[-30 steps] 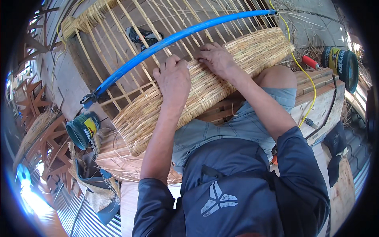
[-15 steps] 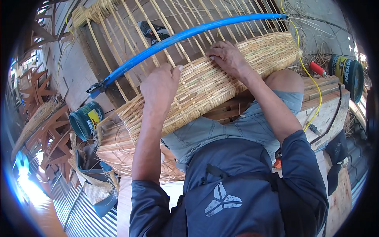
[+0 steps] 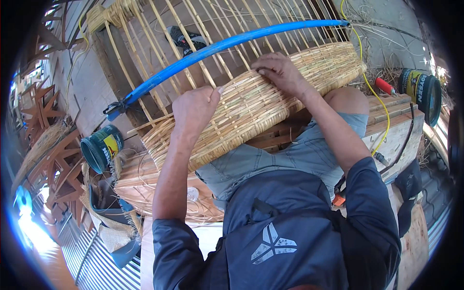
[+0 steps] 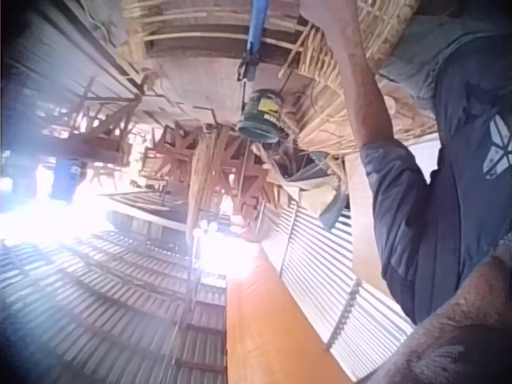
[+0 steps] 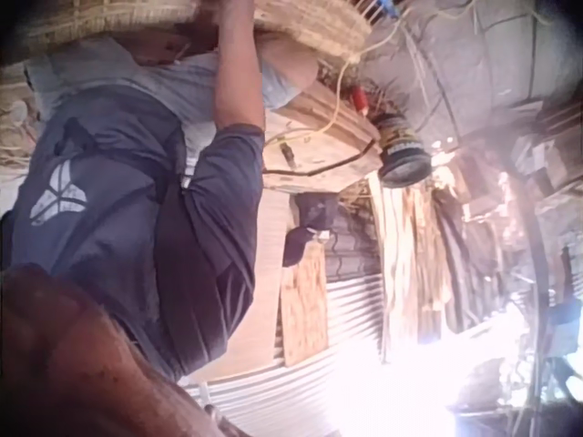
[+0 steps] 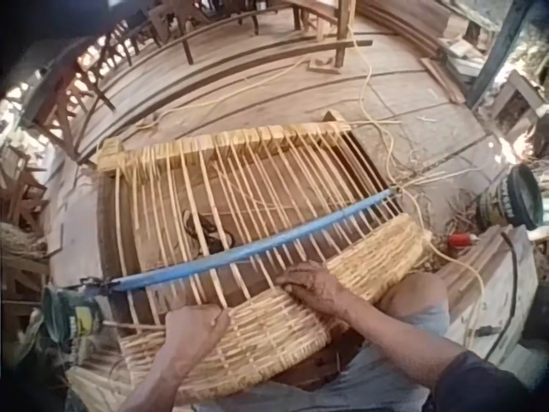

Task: Assembling and weaving a rattan chair component using glue, a pneumatic stapler, a hammer, and manual weaving.

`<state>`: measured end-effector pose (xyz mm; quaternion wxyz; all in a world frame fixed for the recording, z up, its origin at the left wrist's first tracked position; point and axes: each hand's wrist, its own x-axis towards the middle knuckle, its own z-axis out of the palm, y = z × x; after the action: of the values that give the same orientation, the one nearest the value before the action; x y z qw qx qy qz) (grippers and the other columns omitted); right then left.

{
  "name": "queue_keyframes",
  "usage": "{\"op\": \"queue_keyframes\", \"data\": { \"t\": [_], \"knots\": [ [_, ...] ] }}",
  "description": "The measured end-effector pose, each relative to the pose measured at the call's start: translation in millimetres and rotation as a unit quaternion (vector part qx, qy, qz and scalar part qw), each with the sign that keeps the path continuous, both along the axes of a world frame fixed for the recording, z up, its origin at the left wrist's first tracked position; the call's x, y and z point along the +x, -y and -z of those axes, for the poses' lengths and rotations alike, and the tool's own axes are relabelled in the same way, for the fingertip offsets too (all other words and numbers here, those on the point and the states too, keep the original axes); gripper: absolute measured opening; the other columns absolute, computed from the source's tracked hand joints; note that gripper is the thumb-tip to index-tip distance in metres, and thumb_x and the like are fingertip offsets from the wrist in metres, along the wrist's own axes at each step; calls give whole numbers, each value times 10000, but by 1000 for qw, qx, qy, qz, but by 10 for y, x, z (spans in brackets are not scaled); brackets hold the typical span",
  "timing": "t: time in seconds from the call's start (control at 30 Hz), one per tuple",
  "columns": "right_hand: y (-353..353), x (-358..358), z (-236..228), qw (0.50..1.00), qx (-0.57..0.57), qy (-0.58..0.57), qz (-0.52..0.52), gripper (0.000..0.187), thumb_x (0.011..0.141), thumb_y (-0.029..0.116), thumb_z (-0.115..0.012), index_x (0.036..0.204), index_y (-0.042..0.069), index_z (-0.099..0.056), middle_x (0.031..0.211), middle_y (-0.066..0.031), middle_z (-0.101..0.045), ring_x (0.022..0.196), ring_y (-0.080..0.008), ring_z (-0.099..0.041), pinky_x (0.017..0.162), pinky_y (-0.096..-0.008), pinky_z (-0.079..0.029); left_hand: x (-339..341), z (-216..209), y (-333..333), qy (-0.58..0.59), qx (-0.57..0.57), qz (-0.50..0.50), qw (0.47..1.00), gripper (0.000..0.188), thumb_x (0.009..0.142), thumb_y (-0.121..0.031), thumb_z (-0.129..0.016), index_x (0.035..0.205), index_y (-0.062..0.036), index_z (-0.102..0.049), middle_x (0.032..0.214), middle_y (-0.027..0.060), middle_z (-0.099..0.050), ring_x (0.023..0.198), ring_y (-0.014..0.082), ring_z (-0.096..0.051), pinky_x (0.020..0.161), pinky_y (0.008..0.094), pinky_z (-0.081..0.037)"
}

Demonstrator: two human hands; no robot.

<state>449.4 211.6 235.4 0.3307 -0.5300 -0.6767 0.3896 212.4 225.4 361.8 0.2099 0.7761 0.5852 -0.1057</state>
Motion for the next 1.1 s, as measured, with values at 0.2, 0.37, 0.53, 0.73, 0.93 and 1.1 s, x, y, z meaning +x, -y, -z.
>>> {"op": "queue_keyframes", "data": {
  "t": [0.2,0.37,0.53,0.73,0.93,1.1],
  "knots": [
    [-131,851,-147,893,-133,-303,304,223,901,98,-561,1100,11,-613,951,-52,-647,860,-111,-599,732,-227,-470,65,51,-35,-4,3,-10,1000,393,865,-399,-531,672,-67,-612,664,158,-614,668,365,-609,600,467,-471],
    [12,1437,-253,826,-116,-364,414,177,900,87,-552,1043,29,-639,900,-39,-646,744,-110,-602,621,-221,-461,149,3,-87,-7,14,3,1000,392,866,-403,-528,675,-73,-618,669,150,-618,661,363,-610,592,464,-472],
    [126,1458,-216,831,-112,-318,442,169,892,115,-575,1023,49,-658,854,-17,-640,722,-81,-576,619,-211,-452,255,-34,-128,-18,4,6,1000,380,868,-391,-533,683,-70,-619,669,154,-616,656,366,-605,594,461,-472],
    [-47,74,-458,995,-1,-68,75,243,873,167,-513,1026,17,-627,1066,-154,-627,1020,-307,-575,858,-376,-457,315,-145,-98,-38,-3,26,999,373,880,-374,-519,703,-57,-607,674,170,-603,672,378,-595,599,469,-454],
    [-262,-463,-1150,952,-114,-125,-255,263,883,276,-558,939,32,-636,951,-155,-634,888,-324,-585,793,-410,-461,372,-1339,44,-49,35,31,998,168,841,-222,-593,796,-62,-613,726,147,-589,677,344,-576,627,446,-440],
    [-233,383,-1161,950,-213,-212,-85,266,894,255,-595,950,6,-666,739,-24,-591,652,-92,-524,605,-228,-434,41,-1088,-283,111,199,35,973,133,780,-176,-658,818,-49,-643,741,102,-608,699,293,-578,642,404,-431]
  ]
}}
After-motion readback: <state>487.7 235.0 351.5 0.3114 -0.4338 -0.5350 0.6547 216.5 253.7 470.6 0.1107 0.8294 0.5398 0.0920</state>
